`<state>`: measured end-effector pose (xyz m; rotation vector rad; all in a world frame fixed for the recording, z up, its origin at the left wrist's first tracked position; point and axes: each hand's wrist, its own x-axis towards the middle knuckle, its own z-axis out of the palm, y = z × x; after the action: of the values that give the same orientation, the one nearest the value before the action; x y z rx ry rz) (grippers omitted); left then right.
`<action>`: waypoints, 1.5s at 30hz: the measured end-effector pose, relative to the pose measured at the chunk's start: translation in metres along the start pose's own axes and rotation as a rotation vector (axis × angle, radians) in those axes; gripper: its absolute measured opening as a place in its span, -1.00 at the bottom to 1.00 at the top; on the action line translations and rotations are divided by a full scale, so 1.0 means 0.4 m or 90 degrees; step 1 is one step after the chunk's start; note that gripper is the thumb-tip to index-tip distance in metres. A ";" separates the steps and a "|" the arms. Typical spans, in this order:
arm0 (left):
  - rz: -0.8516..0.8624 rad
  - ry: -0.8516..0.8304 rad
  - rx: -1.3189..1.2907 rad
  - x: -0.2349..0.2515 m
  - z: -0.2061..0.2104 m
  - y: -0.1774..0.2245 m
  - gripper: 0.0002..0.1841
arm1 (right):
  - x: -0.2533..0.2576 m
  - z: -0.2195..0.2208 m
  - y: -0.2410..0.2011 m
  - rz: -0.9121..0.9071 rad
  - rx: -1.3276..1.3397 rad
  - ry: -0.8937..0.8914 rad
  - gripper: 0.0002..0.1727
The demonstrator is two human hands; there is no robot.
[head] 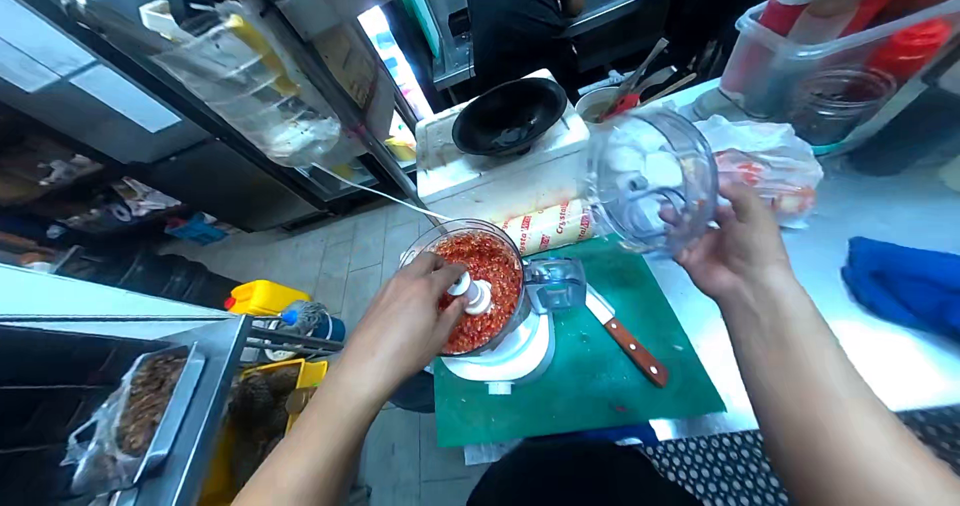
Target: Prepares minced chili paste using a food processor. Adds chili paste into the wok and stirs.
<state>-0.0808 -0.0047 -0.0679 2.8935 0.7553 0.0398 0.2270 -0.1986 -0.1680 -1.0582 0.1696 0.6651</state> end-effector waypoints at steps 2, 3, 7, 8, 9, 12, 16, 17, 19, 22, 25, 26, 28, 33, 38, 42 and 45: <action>0.036 -0.015 0.034 0.010 0.002 -0.005 -0.62 | 0.017 -0.099 0.059 0.039 0.004 0.103 -0.45; 0.054 -0.023 0.043 0.019 0.004 -0.007 -0.63 | 0.025 -0.137 0.089 0.058 0.000 0.153 -0.39; 0.119 -0.015 0.057 0.037 0.000 -0.022 -0.72 | 0.048 -0.255 0.172 0.112 0.044 0.287 -0.15; 0.130 -0.012 0.053 0.037 -0.006 -0.025 -0.73 | 0.052 -0.273 0.179 0.122 0.060 0.307 -0.17; 0.138 -0.003 0.047 0.035 -0.015 -0.028 -0.72 | 0.055 -0.289 0.183 0.130 0.079 0.319 -0.19; 0.145 0.025 0.059 0.028 -0.061 -0.029 -0.70 | 0.068 -0.330 0.188 0.148 0.109 0.326 -0.22; 0.128 0.008 0.082 0.016 -0.099 -0.019 -0.69 | 0.080 -0.347 0.185 0.162 0.080 0.291 -0.22; 0.124 0.010 0.079 0.014 -0.102 -0.022 -0.70 | 0.083 -0.350 0.183 0.168 0.075 0.285 -0.22; 0.113 0.031 0.067 0.006 -0.114 -0.027 -0.72 | 0.088 -0.362 0.182 0.178 0.050 0.271 -0.17; 0.080 0.069 0.041 -0.018 -0.134 -0.029 -0.69 | 0.092 -0.392 0.186 0.189 -0.011 0.250 -0.11; 0.065 0.101 0.005 -0.044 -0.138 -0.035 -0.70 | 0.085 -0.410 0.177 0.200 -0.057 0.220 -0.08; 0.060 0.111 -0.009 -0.053 -0.137 -0.039 -0.70 | 0.081 -0.415 0.173 0.203 -0.075 0.209 -0.09; 0.053 0.133 -0.049 -0.069 -0.128 -0.045 -0.70 | 0.074 -0.426 0.167 0.197 -0.115 0.197 -0.08; 0.038 0.165 -0.128 -0.096 -0.084 -0.066 -0.70 | 0.039 -0.444 0.145 0.058 -0.281 0.268 -0.16; 0.015 0.187 -0.183 -0.117 -0.073 -0.081 -0.69 | -0.099 -0.302 0.102 -0.402 -0.396 0.066 -0.40; 0.014 0.179 -0.191 -0.101 -0.075 -0.077 -0.67 | -0.152 -0.046 0.151 -0.403 -0.510 -0.372 -0.22; 0.006 0.179 -0.189 -0.097 -0.082 -0.071 -0.67 | -0.133 0.097 0.220 -0.347 -0.494 -0.476 -0.58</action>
<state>-0.1305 0.0055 -0.0394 2.6351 0.7069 0.5223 0.1269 -0.1604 -0.1914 -1.4260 -1.0670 0.5851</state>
